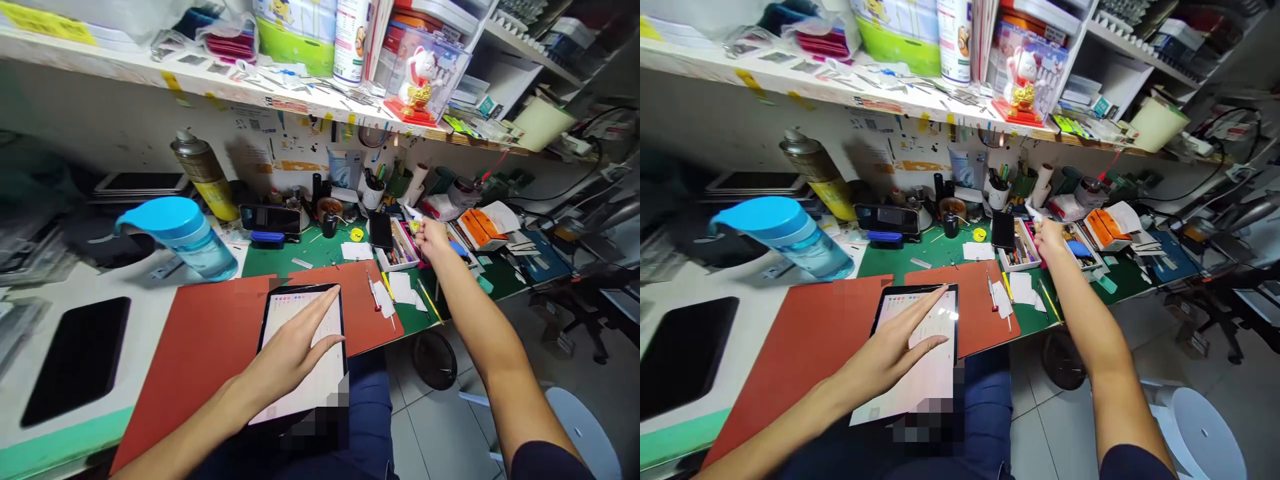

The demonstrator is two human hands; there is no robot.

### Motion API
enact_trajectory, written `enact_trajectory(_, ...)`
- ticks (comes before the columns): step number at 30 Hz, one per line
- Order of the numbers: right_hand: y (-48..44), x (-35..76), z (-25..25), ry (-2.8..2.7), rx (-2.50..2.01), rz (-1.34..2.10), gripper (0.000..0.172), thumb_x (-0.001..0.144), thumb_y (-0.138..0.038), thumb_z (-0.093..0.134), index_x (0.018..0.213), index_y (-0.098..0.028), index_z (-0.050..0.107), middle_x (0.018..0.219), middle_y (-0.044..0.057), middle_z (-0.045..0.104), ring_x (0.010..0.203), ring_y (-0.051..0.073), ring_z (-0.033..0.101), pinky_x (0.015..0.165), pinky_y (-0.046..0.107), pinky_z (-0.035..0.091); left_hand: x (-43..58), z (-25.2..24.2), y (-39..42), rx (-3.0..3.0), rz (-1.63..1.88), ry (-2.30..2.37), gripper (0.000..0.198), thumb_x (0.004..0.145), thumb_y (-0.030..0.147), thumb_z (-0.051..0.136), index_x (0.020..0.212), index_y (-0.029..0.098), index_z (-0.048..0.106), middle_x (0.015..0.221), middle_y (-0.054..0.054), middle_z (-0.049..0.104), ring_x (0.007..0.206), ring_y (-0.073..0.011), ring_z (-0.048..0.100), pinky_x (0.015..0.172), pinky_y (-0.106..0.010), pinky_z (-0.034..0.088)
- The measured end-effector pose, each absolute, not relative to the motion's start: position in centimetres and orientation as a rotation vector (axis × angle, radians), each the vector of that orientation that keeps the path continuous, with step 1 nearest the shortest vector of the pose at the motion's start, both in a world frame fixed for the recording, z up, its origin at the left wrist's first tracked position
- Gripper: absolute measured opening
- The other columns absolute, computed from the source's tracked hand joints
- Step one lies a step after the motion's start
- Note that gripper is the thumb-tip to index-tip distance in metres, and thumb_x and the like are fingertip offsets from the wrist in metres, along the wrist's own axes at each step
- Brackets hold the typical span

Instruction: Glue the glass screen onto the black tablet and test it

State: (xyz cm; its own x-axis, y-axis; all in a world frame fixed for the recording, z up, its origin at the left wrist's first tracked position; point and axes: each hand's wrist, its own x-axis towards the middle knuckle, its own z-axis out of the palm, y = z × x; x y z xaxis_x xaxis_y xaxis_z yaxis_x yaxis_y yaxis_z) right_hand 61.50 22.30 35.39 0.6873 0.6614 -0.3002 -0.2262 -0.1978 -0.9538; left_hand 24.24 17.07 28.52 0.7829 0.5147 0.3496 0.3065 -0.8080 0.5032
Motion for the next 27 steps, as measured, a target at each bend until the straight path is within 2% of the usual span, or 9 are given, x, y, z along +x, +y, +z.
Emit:
enact_trajectory(3,27.6,63.7,36.0,-0.383,-1.681,0.8,0.042,0.105,-0.041,0.072,0.14,-0.019,0.065,0.141,0.011,0.067,0.12,0.027,0.071,0.1,0.05,0.063,23.7,28.9,17.0,2.452,0.601,0.649,0.077,0.112,0.037,0.056,0.176,0.032,0.014,0.176,-0.009,0.04,0.161,-0.0245,0.042,0.128,-0.049,0.045)
enact_trajectory(7,29.2,63.1,35.7,-0.521,-1.748,0.775,0.04,0.106,-0.041,0.071,0.138,-0.019,0.065,0.139,0.011,0.068,0.117,0.026,0.071,0.098,0.048,0.064,23.2,29.1,16.9,2.417,0.601,0.634,0.078,0.111,0.031,0.056,0.176,0.033,0.012,0.177,-0.01,0.037,0.162,-0.0253,0.038,0.13,-0.05,0.043)
enact_trajectory(9,27.4,61.9,35.1,-0.627,-1.752,0.747,0.032,0.106,-0.04,0.071,0.128,-0.017,0.07,0.127,0.009,0.072,0.105,0.022,0.073,0.091,0.042,0.065,23.1,29.0,16.9,2.411,0.613,0.621,0.077,0.111,0.029,0.055,0.176,0.031,0.013,0.177,-0.012,0.039,0.162,-0.0261,0.039,0.129,-0.051,0.044)
enact_trajectory(12,21.6,58.7,34.0,-0.807,-1.722,0.714,0.027,0.103,-0.04,0.074,0.098,-0.014,0.077,0.089,0.007,0.076,0.073,0.015,0.068,0.071,0.029,0.059,23.1,28.7,16.7,2.367,0.615,0.617,0.074,0.111,0.03,0.056,0.175,0.027,0.018,0.175,-0.015,0.041,0.16,-0.0255,0.042,0.127,-0.051,0.046)
enact_trajectory(14,16.5,55.5,33.1,-0.908,-1.69,0.706,0.025,0.1,-0.042,0.078,0.095,-0.017,0.079,0.08,0.004,0.076,0.068,0.014,0.065,0.069,0.027,0.055,23.3,28.5,16.4,2.316,0.623,0.607,0.074,0.11,0.034,0.059,0.174,0.028,0.021,0.173,-0.015,0.044,0.16,-0.0247,0.043,0.126,-0.05,0.048)
enact_trajectory(17,9.2,50.1,31.8,-1.081,-1.568,0.733,0.033,0.097,-0.051,0.078,0.114,-0.023,0.081,0.097,0.007,0.082,0.083,0.02,0.074,0.081,0.034,0.059,23.8,28.3,15.6,2.274,0.688,0.584,0.082,0.107,0.043,0.065,0.174,0.028,0.021,0.173,-0.016,0.045,0.16,-0.0249,0.042,0.127,-0.049,0.047)
enact_trajectory(22,2.3,43.4,29.9,-0.983,-1.41,1.154,0.039,0.093,-0.056,0.082,0.115,-0.025,0.081,0.114,0.01,0.083,0.106,0.027,0.077,0.097,0.041,0.061,24.8,28.7,13.6,2.303,0.72,0.528,0.092,0.104,0.044,0.068,0.175,0.023,0.014,0.176,-0.02,0.039,0.163,-0.0261,0.038,0.129,-0.048,0.045)
enact_trajectory(24,0.7,42.4,29.4,-0.912,-1.345,1.227,0.038,0.092,-0.053,0.085,0.118,-0.025,0.081,0.116,0.009,0.082,0.107,0.026,0.077,0.099,0.039,0.06,25.1,28.8,12.7,2.38,0.798,0.501,0.097,0.103,0.046,0.069,0.176,0.019,0.011,0.175,-0.025,0.037,0.164,-0.0294,0.036,0.128,-0.05,0.045)
enact_trajectory(27,-1.8,41.9,29.0,-0.821,-1.258,1.233,0.032,0.097,-0.05,0.08,0.116,-0.025,0.083,0.108,0.007,0.082,0.095,0.021,0.075,0.091,0.035,0.06,25.6,28.4,11.3,2.589,1.128,0.447,0.112,0.097,0.05,0.077,0.175,0.011,0.007,0.17,-0.033,0.041,0.165,-0.0383,0.031,0.128,-0.061,0.042)
